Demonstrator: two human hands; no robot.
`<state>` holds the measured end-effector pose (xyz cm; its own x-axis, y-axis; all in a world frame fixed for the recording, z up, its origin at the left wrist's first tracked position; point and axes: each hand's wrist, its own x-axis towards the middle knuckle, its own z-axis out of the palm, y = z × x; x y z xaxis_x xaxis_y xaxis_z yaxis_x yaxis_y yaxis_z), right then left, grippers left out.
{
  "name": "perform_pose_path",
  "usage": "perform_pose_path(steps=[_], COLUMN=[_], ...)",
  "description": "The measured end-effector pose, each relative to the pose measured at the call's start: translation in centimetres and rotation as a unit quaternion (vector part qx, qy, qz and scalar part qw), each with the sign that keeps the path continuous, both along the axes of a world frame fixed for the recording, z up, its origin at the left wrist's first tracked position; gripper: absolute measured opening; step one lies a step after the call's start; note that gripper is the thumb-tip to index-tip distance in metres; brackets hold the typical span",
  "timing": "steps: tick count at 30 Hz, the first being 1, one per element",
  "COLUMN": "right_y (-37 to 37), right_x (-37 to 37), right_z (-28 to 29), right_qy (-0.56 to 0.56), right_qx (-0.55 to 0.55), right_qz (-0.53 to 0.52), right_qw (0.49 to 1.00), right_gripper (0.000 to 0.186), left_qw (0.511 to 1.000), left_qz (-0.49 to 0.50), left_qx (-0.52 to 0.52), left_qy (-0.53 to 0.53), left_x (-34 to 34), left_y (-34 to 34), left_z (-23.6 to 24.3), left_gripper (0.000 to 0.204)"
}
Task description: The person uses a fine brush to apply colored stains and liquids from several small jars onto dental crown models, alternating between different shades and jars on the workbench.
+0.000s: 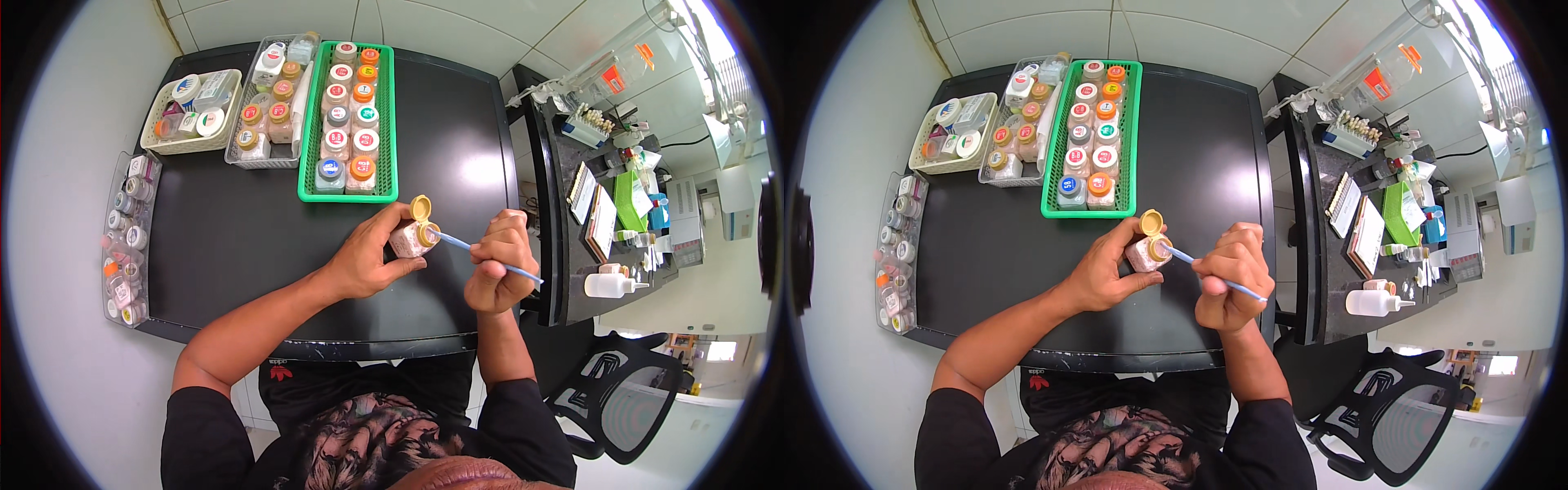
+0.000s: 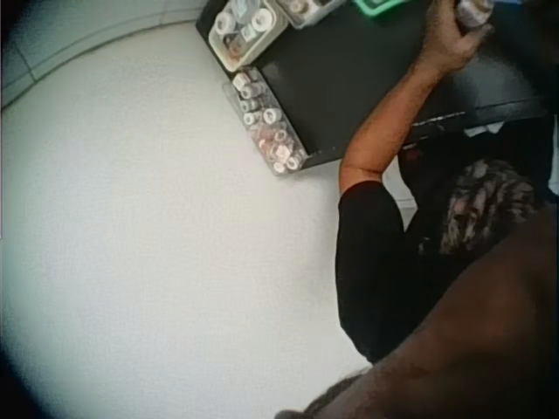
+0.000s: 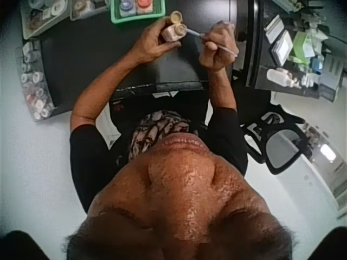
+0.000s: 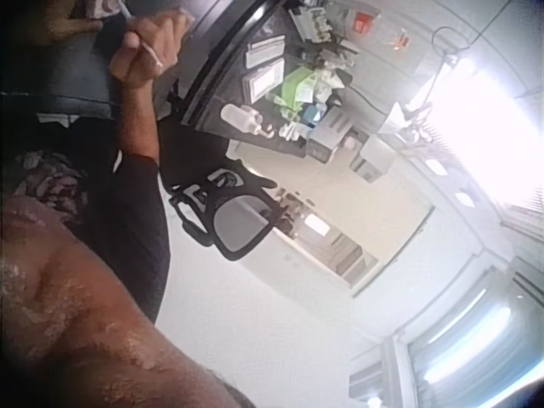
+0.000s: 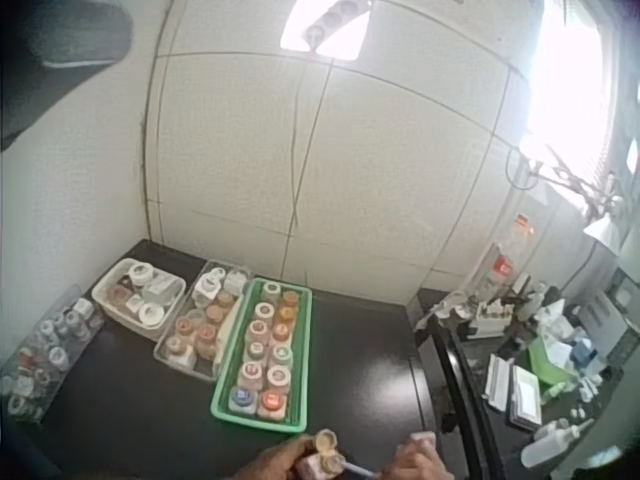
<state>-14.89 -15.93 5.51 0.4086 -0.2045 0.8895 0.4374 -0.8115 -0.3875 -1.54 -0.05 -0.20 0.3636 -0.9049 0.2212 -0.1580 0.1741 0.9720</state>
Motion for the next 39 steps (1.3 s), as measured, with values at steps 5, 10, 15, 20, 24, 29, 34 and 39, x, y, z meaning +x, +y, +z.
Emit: perform_pose_path(steps=[5, 10, 15, 20, 24, 29, 34, 39], right_y=[0.5, 0.1, 0.3, 0.2, -0.3, -0.4, 0.5, -0.5], right_x=[0.4, 0.3, 0.1, 0.2, 0.0, 0.0, 0.8, -0.1], right_z=[0.2, 0.0, -0.1, 0.1, -0.6, -0.6, -0.8, -1.0], right_qy=[0.123, 0.114, 0.128, 0.168, 0.179, 0.139, 0.121, 0.134], right_qx=[-0.051, 0.045, 0.082, 0.089, 0.103, 0.086, 0.124, 0.227], right_qz=[-0.011, 0.021, 0.047, 0.045, 0.029, 0.023, 0.076, 0.108], right_qw=[0.991, 0.992, 0.987, 0.981, 0.978, 0.986, 0.982, 0.959], right_gripper=[0.031, 0.028, 0.029, 0.028, 0.028, 0.031, 0.033, 0.033], left_qw=[1.000, 1.000, 1.000, 0.999, 0.999, 0.999, 0.999, 0.998], left_qz=[-0.008, 0.007, -0.005, -0.003, -0.004, -0.015, -0.023, -0.035], left_qx=[0.004, -0.015, -0.008, 0.007, -0.002, -0.008, -0.029, -0.044], left_qy=[0.009, 0.006, -0.012, -0.047, -0.053, -0.045, -0.007, 0.026], left_x=[0.0, -0.1, -0.1, 0.1, 0.2, 0.2, 0.1, -0.2], left_y=[0.2, 0.1, 0.1, 0.1, 0.0, 0.2, 0.1, -0.2], left_z=[0.1, -0.1, -0.2, 0.1, 0.8, 0.7, -0.1, -0.1], left_gripper=[0.065, 0.060, 0.060, 0.056, 0.054, 0.055, 0.058, 0.064])
